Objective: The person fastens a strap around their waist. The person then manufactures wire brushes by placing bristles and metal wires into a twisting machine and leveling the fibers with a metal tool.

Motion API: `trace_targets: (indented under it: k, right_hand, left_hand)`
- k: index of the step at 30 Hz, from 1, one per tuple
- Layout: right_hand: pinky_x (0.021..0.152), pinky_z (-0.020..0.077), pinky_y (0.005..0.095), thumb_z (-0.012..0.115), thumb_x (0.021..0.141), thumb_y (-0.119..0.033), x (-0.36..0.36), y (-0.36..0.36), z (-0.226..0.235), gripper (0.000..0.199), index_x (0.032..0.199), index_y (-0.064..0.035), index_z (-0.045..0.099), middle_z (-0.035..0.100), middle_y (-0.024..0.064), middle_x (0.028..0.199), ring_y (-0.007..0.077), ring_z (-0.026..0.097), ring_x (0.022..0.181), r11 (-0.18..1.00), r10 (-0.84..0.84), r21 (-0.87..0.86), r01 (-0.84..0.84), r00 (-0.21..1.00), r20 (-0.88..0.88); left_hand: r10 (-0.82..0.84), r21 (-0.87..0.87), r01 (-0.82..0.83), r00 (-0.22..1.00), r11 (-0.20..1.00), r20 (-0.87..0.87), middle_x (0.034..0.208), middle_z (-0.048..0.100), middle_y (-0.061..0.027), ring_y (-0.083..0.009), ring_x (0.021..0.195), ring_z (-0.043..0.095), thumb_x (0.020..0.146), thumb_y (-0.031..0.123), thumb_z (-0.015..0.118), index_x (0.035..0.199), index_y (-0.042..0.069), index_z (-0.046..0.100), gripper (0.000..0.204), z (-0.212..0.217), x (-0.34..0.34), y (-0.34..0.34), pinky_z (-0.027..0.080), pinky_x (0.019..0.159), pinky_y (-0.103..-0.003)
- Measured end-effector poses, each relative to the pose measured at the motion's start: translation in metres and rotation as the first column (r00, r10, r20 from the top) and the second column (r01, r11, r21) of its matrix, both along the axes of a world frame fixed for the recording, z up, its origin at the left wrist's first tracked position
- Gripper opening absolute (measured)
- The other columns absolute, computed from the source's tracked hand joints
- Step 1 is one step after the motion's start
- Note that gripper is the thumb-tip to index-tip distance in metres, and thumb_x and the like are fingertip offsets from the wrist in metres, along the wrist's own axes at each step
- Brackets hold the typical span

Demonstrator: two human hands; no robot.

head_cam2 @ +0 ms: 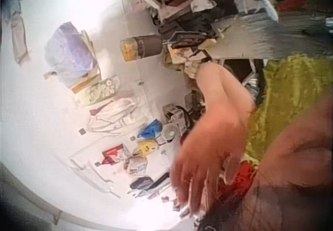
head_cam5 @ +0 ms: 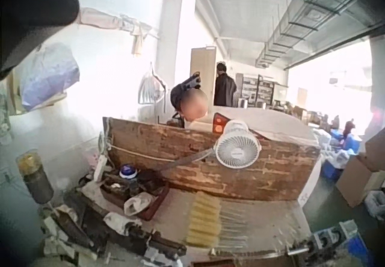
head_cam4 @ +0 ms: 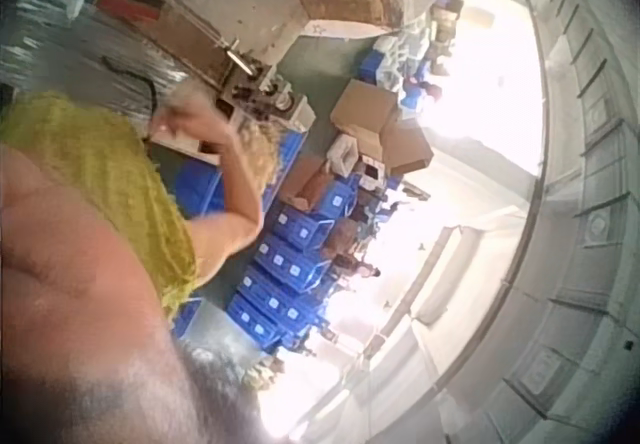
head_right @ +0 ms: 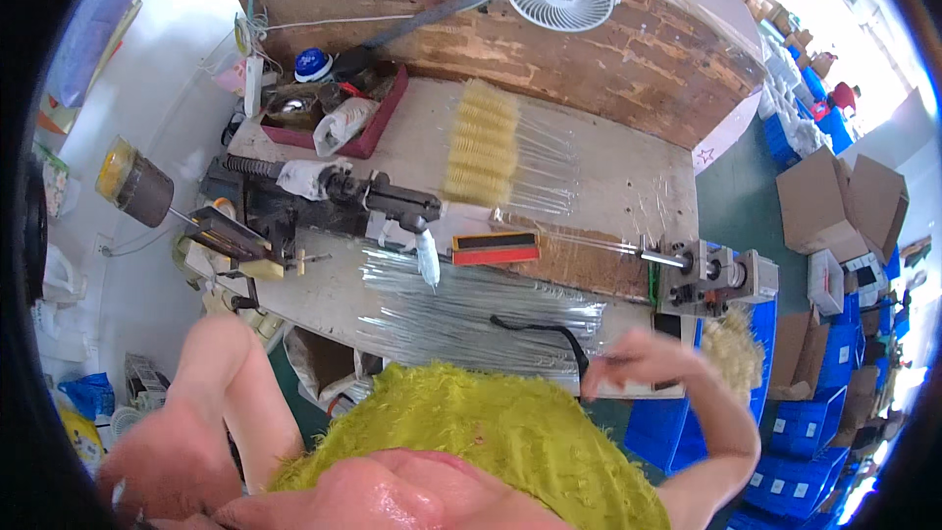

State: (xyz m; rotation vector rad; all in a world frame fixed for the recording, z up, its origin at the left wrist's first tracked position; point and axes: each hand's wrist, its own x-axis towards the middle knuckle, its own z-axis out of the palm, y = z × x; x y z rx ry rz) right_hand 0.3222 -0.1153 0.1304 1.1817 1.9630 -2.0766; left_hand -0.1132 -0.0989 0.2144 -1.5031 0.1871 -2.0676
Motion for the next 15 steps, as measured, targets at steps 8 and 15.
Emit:
trace_targets:
  k: [8, 15]
  right_hand:
    - [0.078, 0.0443, 0.0318, 0.059, 0.084, -0.033, 0.083, -0.185, -0.188, 0.041, 0.113, -0.0039, 0.058, 0.063, 0.0029, 0.105, 0.0142, 0.054, 0.091, 0.856, 0.215, -0.517, 0.008, 0.903, 0.371]
    - [0.069, 0.0467, 0.0284, 0.061, 0.083, -0.009, -0.005, -0.017, -0.062, 0.024, 0.107, -0.0081, 0.060, 0.065, 0.0069, 0.094, 0.0141, 0.061, 0.078, 0.976, -0.161, 0.175, 0.129, 0.971, 0.179]
  left_hand:
    - [0.442, -0.581, -0.350, 0.897, 0.735, 0.019, 0.082, 0.057, -0.0142, -0.0297, 0.075, 0.054, 0.094, 0.043, 0.022, 0.081, 0.005, 0.045, 0.046, -0.076, 0.001, 0.013, 0.048, 0.070, -0.043]
    - [-0.192, -0.921, 0.375, 0.901, -0.108, 0.390, 0.087, 0.059, -0.0106, -0.0147, 0.071, 0.056, 0.090, 0.007, 0.047, 0.092, -0.001, 0.058, 0.014, -0.134, 0.058, 0.003, 0.045, 0.062, -0.025]
